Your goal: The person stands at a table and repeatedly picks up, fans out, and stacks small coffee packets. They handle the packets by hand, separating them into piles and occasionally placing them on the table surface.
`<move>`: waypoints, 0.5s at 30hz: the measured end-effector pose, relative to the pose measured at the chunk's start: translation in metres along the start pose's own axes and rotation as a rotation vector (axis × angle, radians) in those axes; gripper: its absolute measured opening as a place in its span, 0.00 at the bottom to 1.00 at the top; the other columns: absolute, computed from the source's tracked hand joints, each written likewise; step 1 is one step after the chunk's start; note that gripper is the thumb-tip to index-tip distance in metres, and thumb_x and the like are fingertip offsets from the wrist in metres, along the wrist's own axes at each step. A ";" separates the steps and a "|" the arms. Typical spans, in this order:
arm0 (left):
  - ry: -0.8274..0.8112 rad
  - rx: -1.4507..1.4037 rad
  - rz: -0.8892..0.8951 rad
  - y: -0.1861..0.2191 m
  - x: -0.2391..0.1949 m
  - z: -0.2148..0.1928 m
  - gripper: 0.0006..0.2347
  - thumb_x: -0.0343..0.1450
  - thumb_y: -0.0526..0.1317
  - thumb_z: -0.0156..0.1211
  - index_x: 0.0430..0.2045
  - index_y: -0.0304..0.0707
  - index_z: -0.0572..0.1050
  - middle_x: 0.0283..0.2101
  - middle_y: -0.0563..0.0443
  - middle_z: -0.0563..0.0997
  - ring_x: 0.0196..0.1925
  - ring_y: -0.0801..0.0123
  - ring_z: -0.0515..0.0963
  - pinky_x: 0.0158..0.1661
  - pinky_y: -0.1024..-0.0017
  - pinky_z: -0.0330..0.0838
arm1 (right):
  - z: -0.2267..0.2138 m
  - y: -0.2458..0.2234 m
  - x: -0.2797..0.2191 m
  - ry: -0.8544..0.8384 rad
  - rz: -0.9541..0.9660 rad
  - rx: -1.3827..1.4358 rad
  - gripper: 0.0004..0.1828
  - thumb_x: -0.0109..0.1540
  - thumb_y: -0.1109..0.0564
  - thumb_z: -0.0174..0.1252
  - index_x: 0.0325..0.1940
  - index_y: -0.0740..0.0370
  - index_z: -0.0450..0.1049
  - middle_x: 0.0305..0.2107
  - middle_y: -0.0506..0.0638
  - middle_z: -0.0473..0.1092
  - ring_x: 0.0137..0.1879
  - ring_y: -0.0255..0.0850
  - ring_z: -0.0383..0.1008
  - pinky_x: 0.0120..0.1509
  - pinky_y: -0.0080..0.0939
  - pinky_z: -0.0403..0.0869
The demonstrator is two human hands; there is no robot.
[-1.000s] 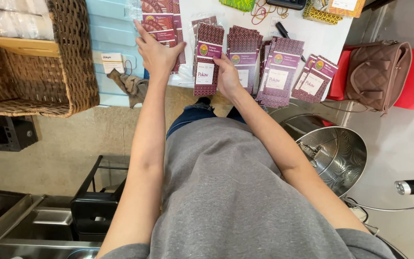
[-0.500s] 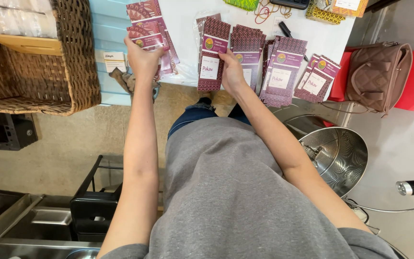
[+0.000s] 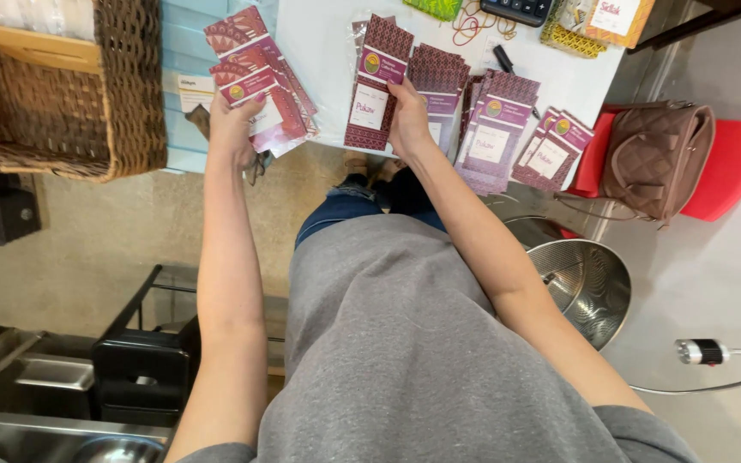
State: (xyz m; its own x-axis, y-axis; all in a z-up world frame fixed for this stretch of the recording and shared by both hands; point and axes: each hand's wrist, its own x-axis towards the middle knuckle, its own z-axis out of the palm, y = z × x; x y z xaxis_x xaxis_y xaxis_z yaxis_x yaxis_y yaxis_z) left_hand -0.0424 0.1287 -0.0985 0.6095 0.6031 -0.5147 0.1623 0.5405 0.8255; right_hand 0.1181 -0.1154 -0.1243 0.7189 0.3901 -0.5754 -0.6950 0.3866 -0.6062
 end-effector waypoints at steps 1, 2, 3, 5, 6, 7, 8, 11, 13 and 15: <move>0.011 -0.008 0.000 0.000 -0.007 0.001 0.14 0.64 0.23 0.65 0.40 0.39 0.76 0.40 0.50 0.86 0.42 0.67 0.86 0.47 0.66 0.84 | 0.004 -0.007 -0.005 -0.005 0.008 -0.010 0.13 0.64 0.63 0.49 0.51 0.62 0.75 0.43 0.57 0.79 0.48 0.48 0.79 0.55 0.50 0.78; -0.005 -0.056 0.003 -0.001 -0.014 0.003 0.15 0.64 0.23 0.64 0.41 0.39 0.76 0.41 0.50 0.86 0.42 0.67 0.86 0.47 0.65 0.83 | 0.009 -0.014 -0.010 -0.011 0.016 -0.065 0.14 0.64 0.62 0.48 0.51 0.63 0.75 0.44 0.57 0.78 0.50 0.49 0.78 0.57 0.53 0.77; -0.019 -0.103 0.015 0.002 -0.019 0.003 0.15 0.64 0.23 0.63 0.42 0.39 0.76 0.41 0.50 0.86 0.42 0.67 0.86 0.47 0.65 0.83 | 0.017 -0.021 -0.013 -0.025 0.021 -0.118 0.14 0.65 0.61 0.48 0.52 0.64 0.74 0.46 0.58 0.78 0.52 0.51 0.77 0.58 0.56 0.76; 0.012 -0.123 -0.005 0.014 -0.040 0.015 0.16 0.65 0.23 0.64 0.45 0.38 0.75 0.42 0.48 0.86 0.43 0.65 0.86 0.46 0.64 0.84 | 0.017 -0.024 -0.012 -0.020 0.027 -0.120 0.13 0.64 0.62 0.48 0.50 0.63 0.74 0.44 0.58 0.78 0.51 0.51 0.77 0.58 0.56 0.77; 0.032 -0.137 -0.032 0.021 -0.050 0.020 0.17 0.66 0.23 0.64 0.47 0.37 0.74 0.44 0.47 0.86 0.43 0.63 0.86 0.45 0.63 0.84 | 0.018 -0.026 -0.010 -0.003 0.025 -0.114 0.11 0.64 0.62 0.49 0.48 0.63 0.74 0.43 0.58 0.78 0.50 0.51 0.78 0.58 0.56 0.78; 0.043 -0.143 -0.027 0.021 -0.055 0.019 0.17 0.66 0.23 0.64 0.47 0.37 0.74 0.44 0.47 0.86 0.43 0.63 0.86 0.45 0.63 0.84 | 0.021 -0.031 -0.015 -0.012 0.032 -0.121 0.11 0.64 0.62 0.49 0.48 0.63 0.74 0.43 0.58 0.78 0.50 0.51 0.78 0.58 0.56 0.78; 0.068 -0.137 -0.046 0.020 -0.060 0.017 0.17 0.65 0.24 0.63 0.46 0.38 0.75 0.43 0.47 0.86 0.43 0.62 0.87 0.44 0.60 0.85 | 0.023 -0.035 -0.020 -0.009 0.028 -0.150 0.11 0.64 0.63 0.48 0.48 0.63 0.73 0.44 0.58 0.77 0.51 0.50 0.77 0.60 0.55 0.77; 0.107 -0.148 -0.062 0.013 -0.061 0.005 0.14 0.65 0.24 0.63 0.42 0.39 0.77 0.42 0.48 0.86 0.43 0.62 0.87 0.44 0.59 0.84 | 0.026 -0.033 -0.022 -0.045 -0.017 -0.215 0.12 0.64 0.64 0.47 0.50 0.62 0.74 0.44 0.57 0.77 0.51 0.48 0.76 0.59 0.50 0.75; 0.118 -0.160 -0.075 0.017 -0.067 0.000 0.12 0.65 0.23 0.64 0.38 0.39 0.78 0.40 0.49 0.86 0.43 0.63 0.86 0.46 0.61 0.83 | 0.032 -0.031 -0.029 -0.068 -0.053 -0.247 0.13 0.64 0.64 0.48 0.50 0.61 0.75 0.44 0.56 0.77 0.50 0.47 0.76 0.57 0.47 0.75; 0.136 -0.209 -0.255 0.035 -0.076 0.004 0.16 0.65 0.31 0.62 0.47 0.38 0.72 0.41 0.48 0.84 0.42 0.58 0.87 0.38 0.60 0.84 | 0.048 -0.036 -0.041 -0.155 0.022 -0.439 0.09 0.67 0.63 0.44 0.49 0.63 0.68 0.44 0.59 0.76 0.49 0.51 0.80 0.55 0.51 0.82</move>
State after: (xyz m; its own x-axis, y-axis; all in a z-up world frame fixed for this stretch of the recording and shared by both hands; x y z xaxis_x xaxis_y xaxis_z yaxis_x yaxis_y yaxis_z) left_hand -0.0802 0.0988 -0.0296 0.4589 0.4980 -0.7358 0.1251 0.7837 0.6084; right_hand 0.1126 -0.1050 -0.0522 0.6705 0.5271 -0.5221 -0.6143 -0.0003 -0.7891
